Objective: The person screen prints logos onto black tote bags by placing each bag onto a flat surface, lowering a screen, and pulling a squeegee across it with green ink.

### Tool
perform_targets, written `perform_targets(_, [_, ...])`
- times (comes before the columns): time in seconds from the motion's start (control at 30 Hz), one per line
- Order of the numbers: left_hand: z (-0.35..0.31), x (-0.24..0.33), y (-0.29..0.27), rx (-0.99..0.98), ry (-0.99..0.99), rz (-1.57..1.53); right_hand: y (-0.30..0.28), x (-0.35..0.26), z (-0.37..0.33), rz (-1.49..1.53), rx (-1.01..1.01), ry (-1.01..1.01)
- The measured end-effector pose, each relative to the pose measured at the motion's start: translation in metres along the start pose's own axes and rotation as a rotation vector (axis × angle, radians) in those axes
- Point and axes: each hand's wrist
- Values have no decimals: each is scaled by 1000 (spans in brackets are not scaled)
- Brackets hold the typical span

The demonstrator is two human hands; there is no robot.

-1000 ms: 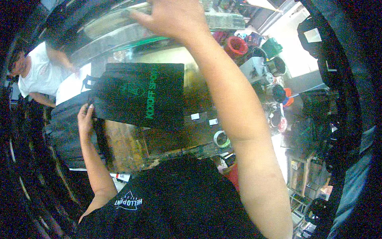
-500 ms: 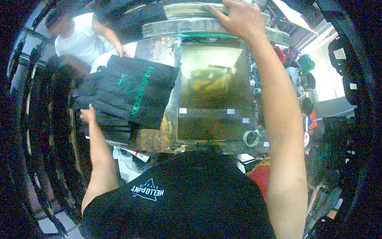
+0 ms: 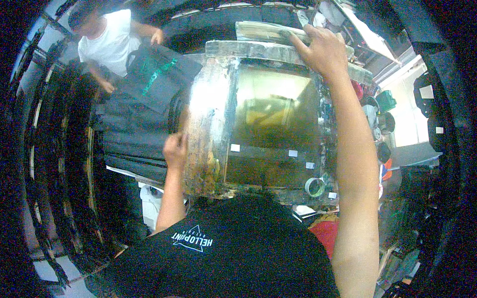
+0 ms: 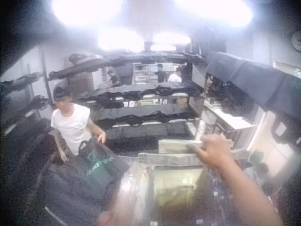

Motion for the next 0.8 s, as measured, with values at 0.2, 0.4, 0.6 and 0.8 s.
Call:
perform_targets(0.2, [40,-66,-7,-336,-302,467,0,1,0,40,32,-4])
perform_targets(0.4, [-3,-86,20,-528,-442,575,-3,-2,2,23,-18,36])
perform_targets(0.6, [0,-95,11,-599,-306,537,-7,-2,2,-8,-23,57])
perform_targets(0.8, [3,-87,5,-723,-159,512,-2,5,-3,15,16,37])
Point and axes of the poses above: each hand's wrist, its own z-axis towards the middle knuckle, its own y-axis out of the palm, x = y × z, and after that the axes turned 12 degrees about y, right-handed
